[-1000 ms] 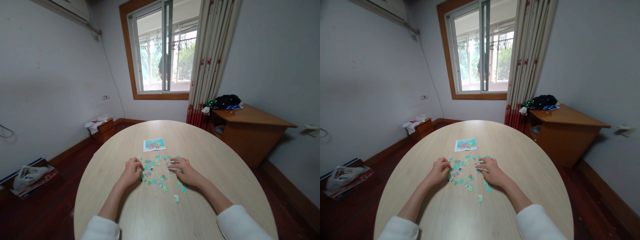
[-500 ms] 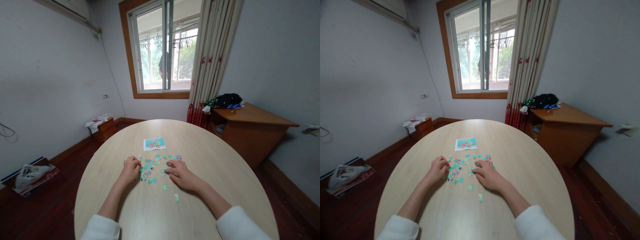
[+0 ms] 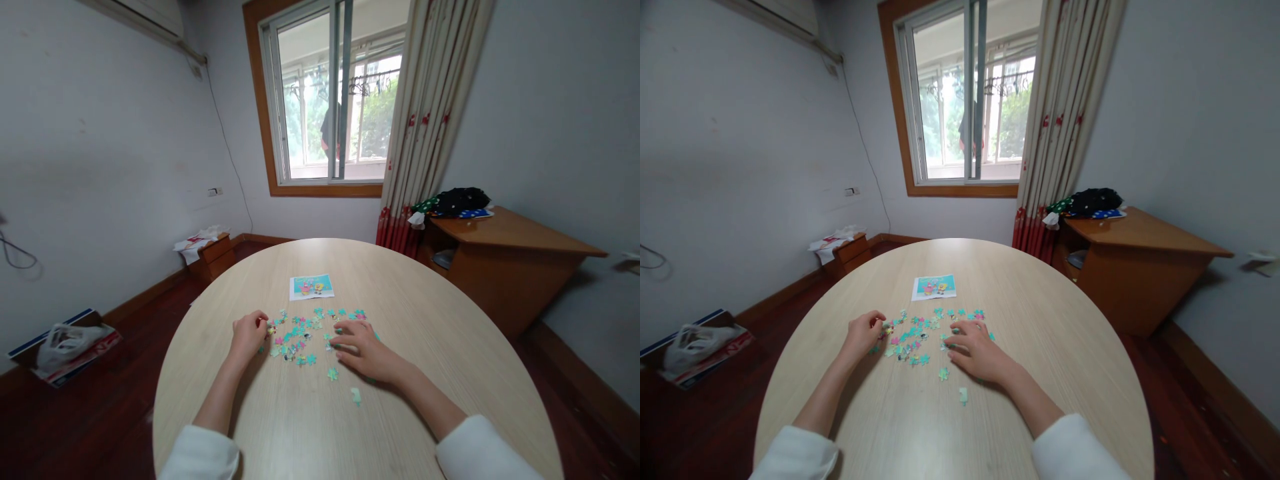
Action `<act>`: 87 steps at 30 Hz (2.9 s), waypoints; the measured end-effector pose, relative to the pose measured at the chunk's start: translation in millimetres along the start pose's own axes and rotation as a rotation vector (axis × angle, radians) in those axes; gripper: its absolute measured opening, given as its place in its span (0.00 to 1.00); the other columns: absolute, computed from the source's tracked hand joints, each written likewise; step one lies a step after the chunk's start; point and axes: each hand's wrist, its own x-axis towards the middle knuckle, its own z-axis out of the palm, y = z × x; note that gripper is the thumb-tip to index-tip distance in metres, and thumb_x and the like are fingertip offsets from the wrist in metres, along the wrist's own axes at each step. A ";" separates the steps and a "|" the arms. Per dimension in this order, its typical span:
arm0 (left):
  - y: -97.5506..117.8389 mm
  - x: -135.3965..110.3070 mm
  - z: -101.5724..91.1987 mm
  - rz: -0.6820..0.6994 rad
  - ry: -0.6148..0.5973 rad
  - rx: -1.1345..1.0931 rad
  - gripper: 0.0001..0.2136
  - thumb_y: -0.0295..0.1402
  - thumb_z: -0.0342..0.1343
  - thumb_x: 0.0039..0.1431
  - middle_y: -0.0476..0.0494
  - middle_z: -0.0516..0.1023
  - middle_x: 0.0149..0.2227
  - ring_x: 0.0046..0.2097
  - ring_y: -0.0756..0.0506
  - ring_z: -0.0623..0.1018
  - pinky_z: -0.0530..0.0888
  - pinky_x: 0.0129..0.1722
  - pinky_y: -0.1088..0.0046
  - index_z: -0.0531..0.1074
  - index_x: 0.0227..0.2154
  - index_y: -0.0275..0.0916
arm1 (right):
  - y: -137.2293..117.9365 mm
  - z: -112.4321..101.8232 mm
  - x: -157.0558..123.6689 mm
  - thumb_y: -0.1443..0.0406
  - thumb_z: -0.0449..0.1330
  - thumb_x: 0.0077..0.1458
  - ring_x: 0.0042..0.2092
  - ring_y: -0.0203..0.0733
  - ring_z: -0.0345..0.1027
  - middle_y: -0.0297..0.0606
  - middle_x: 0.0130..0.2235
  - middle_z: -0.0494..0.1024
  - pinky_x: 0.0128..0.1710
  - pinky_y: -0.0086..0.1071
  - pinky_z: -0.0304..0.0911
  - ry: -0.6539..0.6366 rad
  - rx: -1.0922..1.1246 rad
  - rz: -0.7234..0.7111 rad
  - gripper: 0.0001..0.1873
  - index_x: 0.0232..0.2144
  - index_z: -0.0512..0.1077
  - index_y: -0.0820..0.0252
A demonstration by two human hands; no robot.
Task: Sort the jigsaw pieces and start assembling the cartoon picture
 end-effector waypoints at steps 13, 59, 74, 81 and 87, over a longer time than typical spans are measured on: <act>1.0 -2.1 -0.8 -0.023 0.010 -0.019 0.11 0.27 0.46 0.53 0.47 0.76 0.24 0.32 0.46 0.75 0.64 0.38 0.70 0.74 0.29 0.38 | 1.4 0.5 3.1 0.61 0.57 0.51 0.61 0.48 0.48 0.46 0.60 0.58 0.60 0.50 0.36 0.013 -0.063 0.143 0.32 0.59 0.57 0.52; 21.9 -18.1 19.6 0.092 -0.034 0.204 0.22 0.40 0.42 0.60 0.31 0.58 0.61 0.61 0.36 0.58 0.52 0.58 0.52 0.63 0.55 0.39 | 49.2 0.9 -3.4 0.51 0.41 0.59 0.66 0.50 0.32 0.47 0.65 0.44 0.61 0.52 0.32 0.007 -0.236 0.448 0.35 0.64 0.43 0.60; 69.4 -38.8 51.1 0.252 -0.333 0.309 0.29 0.49 0.31 0.62 0.37 0.45 0.65 0.65 0.38 0.46 0.41 0.61 0.47 0.50 0.62 0.41 | 7.5 30.4 23.3 0.51 0.37 0.61 0.65 0.50 0.37 0.50 0.64 0.47 0.62 0.48 0.32 -0.070 -0.318 0.403 0.36 0.62 0.48 0.71; 66.5 -38.3 42.0 0.256 -0.263 0.389 0.28 0.48 0.31 0.62 0.40 0.46 0.65 0.65 0.37 0.46 0.42 0.61 0.47 0.49 0.62 0.44 | 10.8 26.8 23.5 0.53 0.37 0.61 0.66 0.48 0.33 0.46 0.65 0.42 0.62 0.49 0.31 -0.015 -0.324 0.419 0.33 0.63 0.46 0.67; 61.0 -36.6 43.4 0.245 -0.298 0.410 0.24 0.45 0.33 0.63 0.42 0.47 0.65 0.65 0.37 0.47 0.43 0.60 0.46 0.52 0.61 0.50 | 3.7 26.3 19.0 0.52 0.38 0.62 0.65 0.48 0.36 0.42 0.65 0.46 0.62 0.52 0.29 -0.135 -0.289 0.238 0.30 0.62 0.52 0.57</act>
